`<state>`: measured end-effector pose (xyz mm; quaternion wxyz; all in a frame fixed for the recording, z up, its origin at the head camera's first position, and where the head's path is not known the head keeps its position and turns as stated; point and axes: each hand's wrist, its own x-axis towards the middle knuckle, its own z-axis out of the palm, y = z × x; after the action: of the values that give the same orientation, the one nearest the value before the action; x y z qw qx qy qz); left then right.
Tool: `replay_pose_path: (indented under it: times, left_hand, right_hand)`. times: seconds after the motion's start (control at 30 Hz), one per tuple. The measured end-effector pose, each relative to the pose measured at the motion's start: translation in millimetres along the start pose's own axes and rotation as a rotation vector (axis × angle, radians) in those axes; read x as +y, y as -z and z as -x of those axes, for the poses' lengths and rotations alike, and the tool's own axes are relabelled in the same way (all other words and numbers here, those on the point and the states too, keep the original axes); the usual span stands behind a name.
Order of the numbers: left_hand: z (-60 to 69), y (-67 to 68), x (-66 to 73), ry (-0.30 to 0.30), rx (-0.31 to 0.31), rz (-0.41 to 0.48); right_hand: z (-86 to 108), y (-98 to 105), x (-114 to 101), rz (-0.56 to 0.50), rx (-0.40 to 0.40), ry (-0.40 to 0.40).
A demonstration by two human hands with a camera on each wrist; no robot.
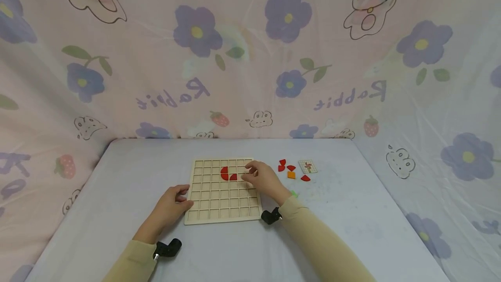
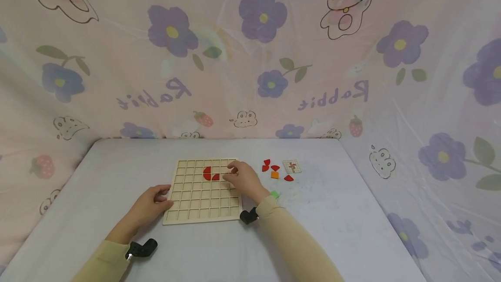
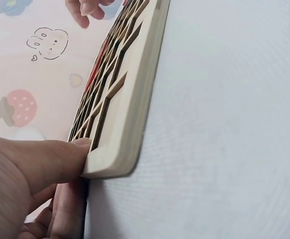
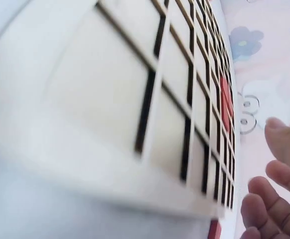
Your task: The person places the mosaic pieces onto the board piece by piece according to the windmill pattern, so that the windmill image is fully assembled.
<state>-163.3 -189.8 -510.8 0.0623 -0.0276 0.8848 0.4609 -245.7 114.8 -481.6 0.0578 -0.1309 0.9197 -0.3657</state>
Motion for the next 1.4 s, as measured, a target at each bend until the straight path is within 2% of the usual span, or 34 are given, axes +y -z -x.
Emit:
replay_pose_path:
  times: [0.37, 0.6, 0.87, 1.4]
  left_hand:
    - [-2.4, -0.6, 0.4, -0.002, 0.003, -0.017]
    - [-1.4, 0.9, -1.0, 0.001, -0.002, -0.025]
    - [-1.0, 0.9, -1.6, 0.000, -0.004, -0.017]
    - [-0.3, 1.3, 0.6, -0.012, -0.006, -0.020]
  right_hand:
    - [9.3, 19, 28, 0.028, 0.075, -0.097]
    - [9.5, 23, 36, 0.027, 0.091, -0.135]
    - [2.9, 17, 38, 0.033, 0.106, -0.140]
    - [-7.6, 11, 42, 0.113, 0.134, -0.125]
